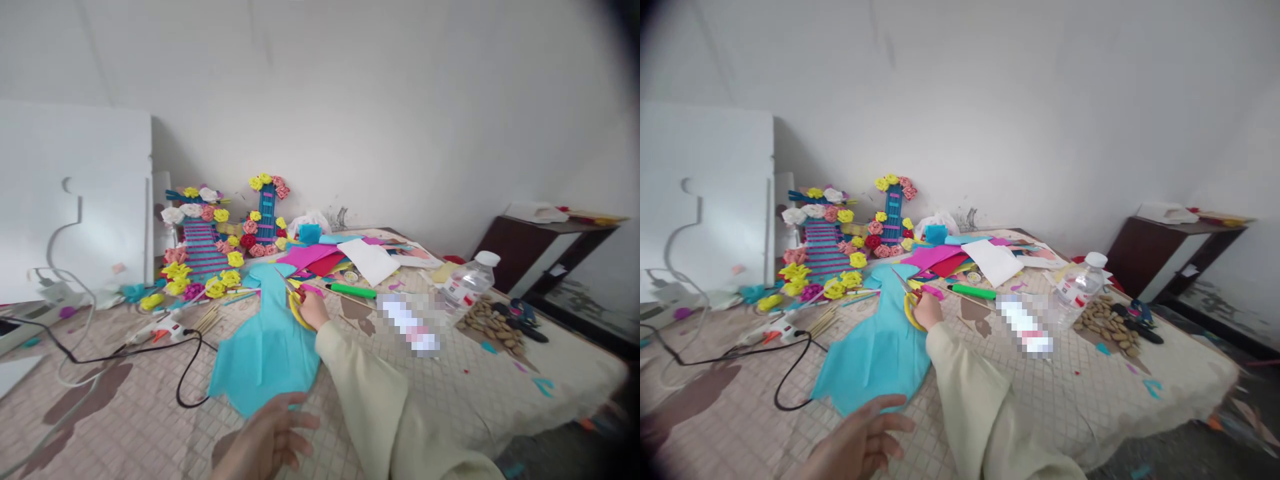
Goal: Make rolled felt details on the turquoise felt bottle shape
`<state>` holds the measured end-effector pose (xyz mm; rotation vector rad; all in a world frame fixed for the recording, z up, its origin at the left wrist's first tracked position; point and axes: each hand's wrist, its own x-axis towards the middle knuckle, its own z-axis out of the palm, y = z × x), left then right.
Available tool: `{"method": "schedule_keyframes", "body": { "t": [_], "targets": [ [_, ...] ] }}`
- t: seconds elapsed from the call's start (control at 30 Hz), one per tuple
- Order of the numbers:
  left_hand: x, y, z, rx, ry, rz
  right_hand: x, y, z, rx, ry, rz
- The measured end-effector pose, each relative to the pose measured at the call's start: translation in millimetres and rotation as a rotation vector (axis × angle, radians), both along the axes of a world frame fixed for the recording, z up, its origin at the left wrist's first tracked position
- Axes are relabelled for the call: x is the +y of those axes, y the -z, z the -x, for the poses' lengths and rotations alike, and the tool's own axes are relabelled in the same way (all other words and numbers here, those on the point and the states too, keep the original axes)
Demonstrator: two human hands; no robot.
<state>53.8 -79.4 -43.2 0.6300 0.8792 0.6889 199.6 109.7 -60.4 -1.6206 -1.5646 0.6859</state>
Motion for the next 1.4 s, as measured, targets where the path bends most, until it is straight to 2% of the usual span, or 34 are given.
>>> {"method": "schedule_keyframes", "body": {
  "t": [0.1,0.2,0.33,0.43,0.5,0.57,0.63,0.8,0.93,1.0,1.07,1.13,1.17,1.27,1.4],
  "targets": [
    [-4.7,6.3,7.2,0.038,-0.076,-0.197,-1.9,-4.7,-2.2,0.116,0.012,-0.017],
    [2.0,0.2,20.0,0.253,-0.112,-0.512,-11.6,-17.0,-8.3,0.257,-0.019,-0.026],
    [16.2,-29.8,34.3,0.791,-0.174,-0.966,-38.9,-38.5,-10.4,0.453,-0.186,0.057],
    [26.7,-52.9,35.3,1.061,-0.199,-1.229,-63.2,-52.5,-2.4,0.565,-0.331,0.145],
    [33.8,-62.0,31.8,1.188,-0.198,-1.388,-76.1,-58.9,4.6,0.707,-0.448,0.244],
    [40.3,-65.8,27.0,1.260,-0.151,-1.518,-84.4,-62.4,10.4,0.870,-0.545,0.362],
    [45.1,-66.3,22.9,1.287,-0.121,-1.618,-88.6,-63.2,13.8,0.970,-0.585,0.435],
    [47.1,-66.1,19.5,1.283,-0.092,-1.804,-92.1,-60.7,15.9,1.026,-0.590,0.454],
    [51.3,-78.1,30.7,1.257,-0.041,-1.767,-92.2,-57.3,14.9,1.033,-0.567,0.464],
    [61.5,-90.1,47.3,1.273,-0.111,-1.706,-90.0,-53.9,12.8,1.043,-0.522,0.463],
    [79.4,-103.8,72.5,1.378,-0.299,-1.630,-86.6,-49.2,9.4,1.047,-0.467,0.459],
    [103.7,-116.5,103.8,1.620,-0.427,-1.401,-83.0,-44.3,5.3,1.041,-0.425,0.459],
    [117.1,-121.7,120.2,1.726,-0.432,-1.239,-81.5,-42.2,3.1,1.033,-0.415,0.461],
    [155.8,-130.8,165.9,1.816,-0.493,-1.033,-79.1,-39.4,-3.0,1.005,-0.401,0.472],
    [193.2,-129.7,208.7,1.862,-0.553,-0.780,-77.7,-40.1,-8.8,0.959,-0.384,0.472]
  ]
}}
